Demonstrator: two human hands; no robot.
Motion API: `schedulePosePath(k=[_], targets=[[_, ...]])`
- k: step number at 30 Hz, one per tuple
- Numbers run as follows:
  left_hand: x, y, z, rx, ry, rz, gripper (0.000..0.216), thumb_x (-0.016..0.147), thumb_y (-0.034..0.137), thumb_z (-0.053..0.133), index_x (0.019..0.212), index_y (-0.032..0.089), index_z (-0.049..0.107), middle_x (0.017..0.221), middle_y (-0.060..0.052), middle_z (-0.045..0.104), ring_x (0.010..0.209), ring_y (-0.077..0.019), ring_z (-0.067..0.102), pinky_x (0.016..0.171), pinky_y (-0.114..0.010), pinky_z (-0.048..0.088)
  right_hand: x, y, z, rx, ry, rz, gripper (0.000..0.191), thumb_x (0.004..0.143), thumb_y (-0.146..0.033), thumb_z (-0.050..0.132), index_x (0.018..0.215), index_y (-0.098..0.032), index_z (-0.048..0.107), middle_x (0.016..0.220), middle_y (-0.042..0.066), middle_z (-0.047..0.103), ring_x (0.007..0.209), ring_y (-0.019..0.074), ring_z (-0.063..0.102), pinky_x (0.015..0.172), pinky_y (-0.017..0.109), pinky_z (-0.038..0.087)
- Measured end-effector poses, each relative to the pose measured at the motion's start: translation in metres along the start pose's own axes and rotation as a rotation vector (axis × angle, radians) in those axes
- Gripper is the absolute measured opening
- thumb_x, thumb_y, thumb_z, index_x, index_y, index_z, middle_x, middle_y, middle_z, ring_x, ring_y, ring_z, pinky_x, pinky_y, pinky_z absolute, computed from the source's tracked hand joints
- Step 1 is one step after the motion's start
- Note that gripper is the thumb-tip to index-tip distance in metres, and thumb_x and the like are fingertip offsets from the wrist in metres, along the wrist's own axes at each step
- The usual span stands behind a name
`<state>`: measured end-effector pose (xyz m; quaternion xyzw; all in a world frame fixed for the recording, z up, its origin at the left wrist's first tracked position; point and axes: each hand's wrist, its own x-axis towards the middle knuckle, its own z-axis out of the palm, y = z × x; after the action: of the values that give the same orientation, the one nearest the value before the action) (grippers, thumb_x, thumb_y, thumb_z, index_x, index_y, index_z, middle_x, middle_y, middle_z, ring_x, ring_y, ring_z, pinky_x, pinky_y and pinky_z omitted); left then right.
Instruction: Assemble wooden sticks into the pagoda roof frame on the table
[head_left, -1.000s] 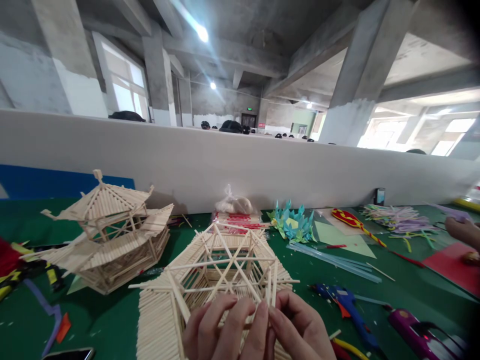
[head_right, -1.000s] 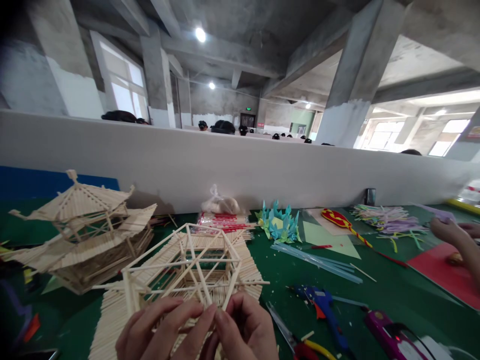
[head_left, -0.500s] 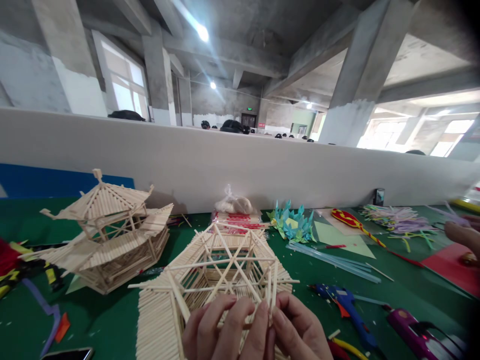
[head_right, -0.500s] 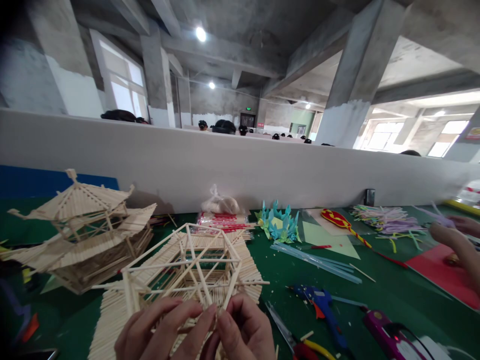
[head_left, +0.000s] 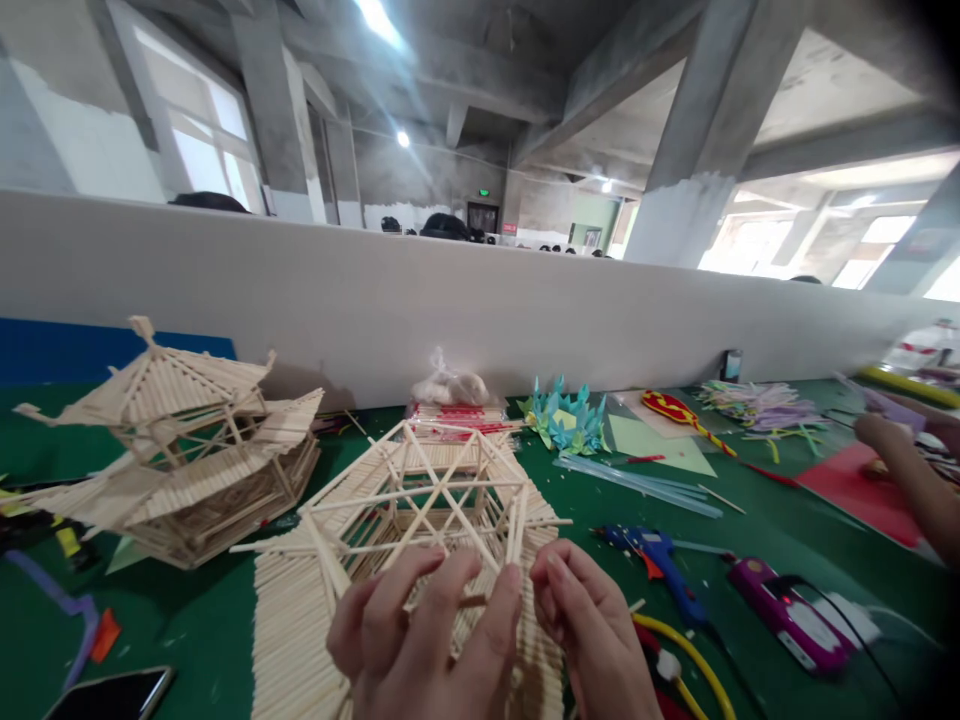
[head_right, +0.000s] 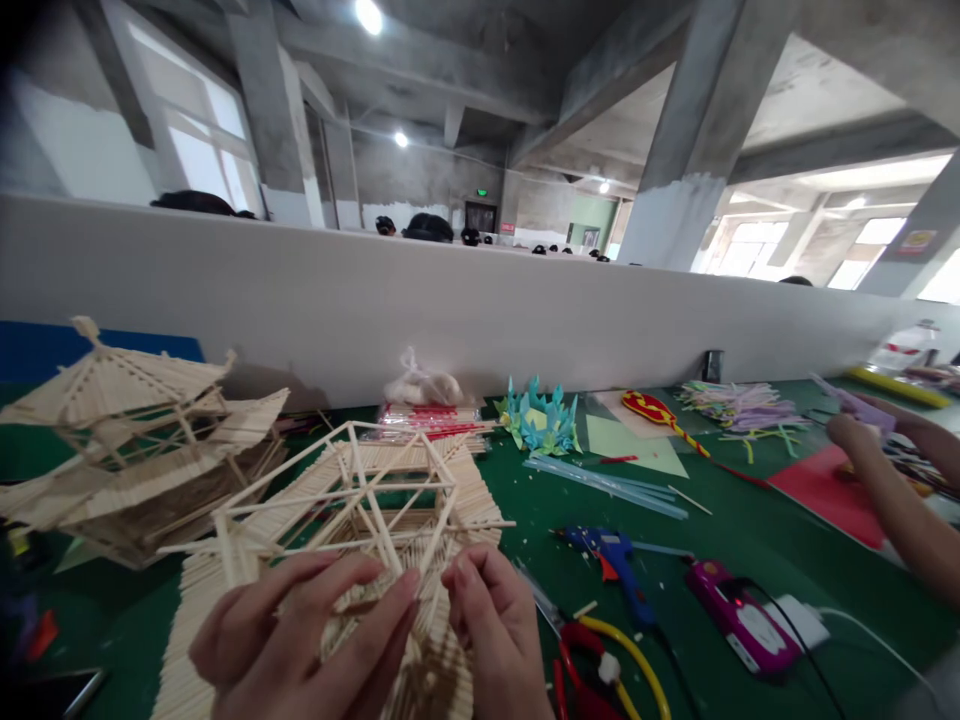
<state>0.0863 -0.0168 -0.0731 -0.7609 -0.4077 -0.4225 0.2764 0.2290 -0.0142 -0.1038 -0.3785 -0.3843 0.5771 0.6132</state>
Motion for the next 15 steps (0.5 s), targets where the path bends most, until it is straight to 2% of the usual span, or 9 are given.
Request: schedulePosePath(k=[4, 8, 11, 13, 15], targets=[[-0.001, -0.006, -0.001, -0.012, -0.011, 0.041, 0.026, 0.074, 0.030, 0.059, 0.100, 0.031, 0.063, 0.091, -0.005, 0.061, 0.086, -0.0250, 0.051, 0.064, -0.037, 0.036, -0.003, -0.005, -0.002, -0.057, 0.013, -0.033, 0.028, 0.079, -0.044, 0.055, 0.071, -0.018, 0.050, 0.055, -0.007, 0.034, 0.050, 0.0072, 0.026, 0.046, 0.020, 0.020], [-0.001, -0.005, -0.003, 0.008, 0.008, 0.022, 0.036, 0.068, 0.027, 0.066, 0.103, 0.024, 0.061, 0.091, -0.007, 0.062, 0.085, -0.0274, 0.053, 0.063, -0.041, 0.040, -0.004, -0.006, -0.001, -0.163, 0.016, -0.059, 0.028, 0.083, -0.043, 0.049, 0.071, -0.018, 0.049, 0.057, -0.006, 0.035, 0.051, 0.0078, 0.027, 0.047, 0.020, 0.023], [0.000, -0.008, -0.010, 0.036, 0.018, 0.028, 0.038, 0.065, 0.026, 0.068, 0.102, 0.022, 0.061, 0.089, -0.008, 0.063, 0.082, -0.0282, 0.054, 0.062, -0.044, 0.043, -0.005, -0.007, 0.001, -0.199, -0.011, -0.144, 0.021, 0.083, -0.040, 0.050, 0.080, -0.020, 0.049, 0.066, -0.005, 0.042, 0.058, 0.0091, 0.036, 0.054, 0.020, 0.031], [-0.001, -0.013, -0.015, 0.043, 0.018, 0.091, 0.037, 0.063, 0.024, 0.069, 0.100, 0.022, 0.062, 0.087, -0.008, 0.063, 0.078, -0.0264, 0.055, 0.059, -0.043, 0.043, -0.006, -0.007, 0.002, -0.200, -0.030, -0.207, 0.017, 0.083, -0.038, 0.051, 0.088, -0.022, 0.049, 0.076, -0.003, 0.047, 0.068, 0.0108, 0.042, 0.062, 0.021, 0.036], [-0.005, -0.021, -0.021, 0.051, 0.034, 0.217, 0.034, 0.061, 0.020, 0.069, 0.095, 0.022, 0.064, 0.084, -0.006, 0.062, 0.074, -0.0234, 0.056, 0.054, -0.038, 0.043, -0.008, -0.006, 0.002, -0.238, -0.022, -0.237, 0.016, 0.084, -0.037, 0.049, 0.091, -0.023, 0.050, 0.078, -0.002, 0.047, 0.070, 0.0111, 0.043, 0.063, 0.021, 0.036]])
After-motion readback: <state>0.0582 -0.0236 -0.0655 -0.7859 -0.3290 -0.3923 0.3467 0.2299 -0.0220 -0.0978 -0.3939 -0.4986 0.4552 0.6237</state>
